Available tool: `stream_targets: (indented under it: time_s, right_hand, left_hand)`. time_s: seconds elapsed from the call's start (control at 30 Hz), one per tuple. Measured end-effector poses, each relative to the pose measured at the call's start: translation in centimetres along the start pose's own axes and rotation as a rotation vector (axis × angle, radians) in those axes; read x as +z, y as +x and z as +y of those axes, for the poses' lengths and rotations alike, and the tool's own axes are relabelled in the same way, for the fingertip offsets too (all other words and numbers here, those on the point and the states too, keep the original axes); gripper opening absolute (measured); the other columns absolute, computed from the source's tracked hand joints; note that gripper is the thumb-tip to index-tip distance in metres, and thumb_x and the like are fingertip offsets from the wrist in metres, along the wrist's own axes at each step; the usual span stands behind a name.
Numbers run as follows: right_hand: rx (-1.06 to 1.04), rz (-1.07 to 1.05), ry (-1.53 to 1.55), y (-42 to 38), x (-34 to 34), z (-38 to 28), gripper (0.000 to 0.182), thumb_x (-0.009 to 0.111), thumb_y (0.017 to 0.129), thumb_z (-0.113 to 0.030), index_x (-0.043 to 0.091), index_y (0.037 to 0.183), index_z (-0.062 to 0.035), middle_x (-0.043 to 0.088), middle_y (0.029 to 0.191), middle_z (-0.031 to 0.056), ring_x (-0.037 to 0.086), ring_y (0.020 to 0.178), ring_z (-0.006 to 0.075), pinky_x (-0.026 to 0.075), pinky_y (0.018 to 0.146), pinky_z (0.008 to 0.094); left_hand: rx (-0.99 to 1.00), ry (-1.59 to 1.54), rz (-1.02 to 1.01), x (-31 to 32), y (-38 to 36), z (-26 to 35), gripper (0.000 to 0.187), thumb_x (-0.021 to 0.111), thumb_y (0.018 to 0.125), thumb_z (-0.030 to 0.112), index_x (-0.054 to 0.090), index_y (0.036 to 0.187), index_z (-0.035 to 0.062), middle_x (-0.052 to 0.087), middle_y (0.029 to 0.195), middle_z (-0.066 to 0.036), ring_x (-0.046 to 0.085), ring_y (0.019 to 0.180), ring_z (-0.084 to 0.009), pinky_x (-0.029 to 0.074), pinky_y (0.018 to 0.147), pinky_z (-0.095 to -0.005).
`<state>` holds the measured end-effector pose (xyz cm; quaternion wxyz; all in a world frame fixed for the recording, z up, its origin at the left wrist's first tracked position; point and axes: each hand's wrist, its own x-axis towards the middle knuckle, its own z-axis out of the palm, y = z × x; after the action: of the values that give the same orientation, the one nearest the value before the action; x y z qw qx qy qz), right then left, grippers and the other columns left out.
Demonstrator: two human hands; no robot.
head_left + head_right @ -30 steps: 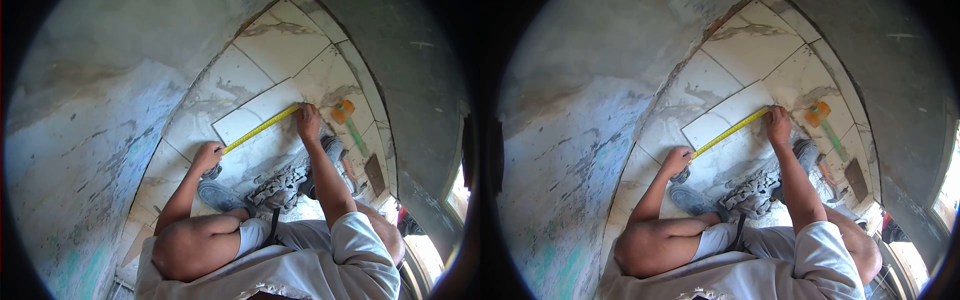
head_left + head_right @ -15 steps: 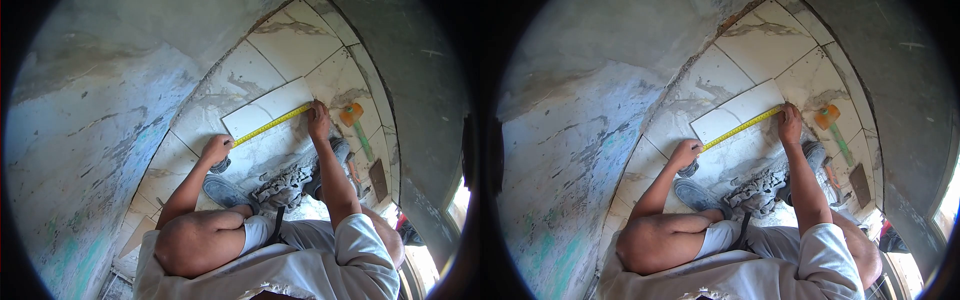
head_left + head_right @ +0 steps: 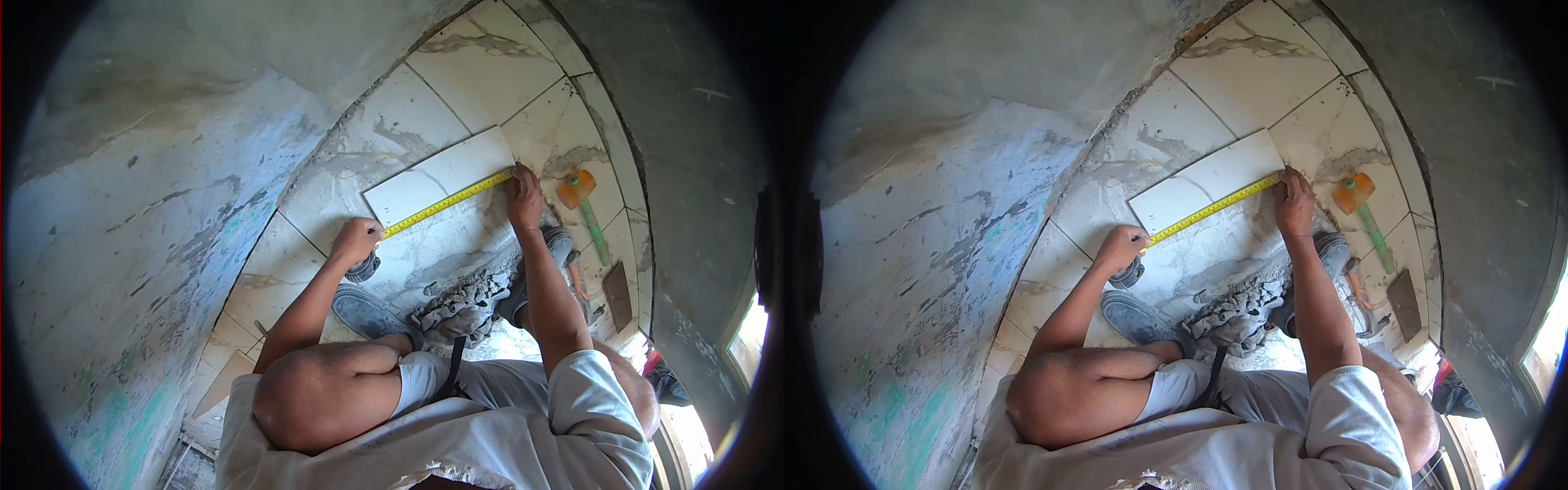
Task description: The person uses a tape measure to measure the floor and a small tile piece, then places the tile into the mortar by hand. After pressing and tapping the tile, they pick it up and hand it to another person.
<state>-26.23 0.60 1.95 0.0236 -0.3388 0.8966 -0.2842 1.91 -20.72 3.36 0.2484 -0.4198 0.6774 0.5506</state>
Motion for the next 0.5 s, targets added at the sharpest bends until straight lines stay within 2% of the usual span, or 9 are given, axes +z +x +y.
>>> stream_targets:
  time_s: [0.07,0.13,0.23,0.27,0.33,0.5]
  right_hand:
    - [0.006,-0.005,-0.009,0.0,0.0,0.0,0.013,0.06,0.082,-0.002,0.061,0.094,-0.0031,0.065,0.106,0.017,0.062,0.097,0.0358,0.05,0.086,0.0405]
    - [0.002,-0.008,-0.011,0.0,-0.1,0.1,0.013,0.06,0.082,-0.003,0.061,0.094,-0.0036,0.065,0.107,0.0162,0.062,0.098,0.0353,0.05,0.086,0.0404]
    - [-0.007,-0.016,-0.042,0.0,-0.1,0.1,0.014,0.06,0.082,-0.004,0.062,0.096,-0.0045,0.065,0.105,0.0144,0.061,0.097,0.0343,0.05,0.085,0.04]
    - [-0.007,-0.016,-0.042,0.0,-0.2,0.1,0.014,0.06,0.082,-0.004,0.062,0.096,-0.0045,0.065,0.105,0.0144,0.061,0.097,0.0343,0.05,0.085,0.04]
    - [0.006,-0.048,-0.062,0.0,-0.4,0.1,0.015,0.061,0.081,-0.005,0.063,0.096,-0.006,0.065,0.103,0.0127,0.061,0.096,0.0327,0.05,0.084,0.0394]
    - [-0.017,-0.042,-0.109,0.2,-0.6,-0.1,0.016,0.062,0.08,-0.006,0.065,0.095,-0.0069,0.065,0.101,0.0121,0.06,0.094,0.0314,0.05,0.082,0.0395]
  left_hand:
    - [-0.013,0.001,0.006,0.0,0.0,0.0,0.017,0.063,0.085,0.014,0.069,0.089,-0.0019,0.068,0.073,-0.011,0.065,0.064,-0.0133,0.049,0.06,-0.0289]
    - [-0.002,0.017,0.013,0.1,0.2,-0.3,0.019,0.061,0.084,0.021,0.07,0.086,0.0049,0.068,0.071,-0.01,0.066,0.064,-0.0175,0.05,0.064,-0.0327]
    - [-0.006,0.031,0.008,0.3,0.4,-0.6,0.019,0.061,0.084,0.022,0.07,0.086,0.0059,0.068,0.071,-0.01,0.067,0.065,-0.0181,0.051,0.065,-0.0335]
    - [-0.006,0.03,0.008,0.3,0.5,-0.7,0.019,0.061,0.084,0.022,0.07,0.086,0.0059,0.068,0.071,-0.01,0.067,0.065,-0.0181,0.051,0.065,-0.0335]
    - [-0.024,0.038,0.009,0.2,0.3,0.0,0.018,0.063,0.084,0.015,0.069,0.087,-0.0005,0.068,0.071,-0.011,0.064,0.062,-0.0137,0.049,0.06,-0.0297]
    - [-0.014,0.035,0.042,0.4,0.0,0.3,0.018,0.062,0.082,0.016,0.069,0.085,-0.0001,0.067,0.068,-0.012,0.064,0.062,-0.015,0.049,0.06,-0.0308]
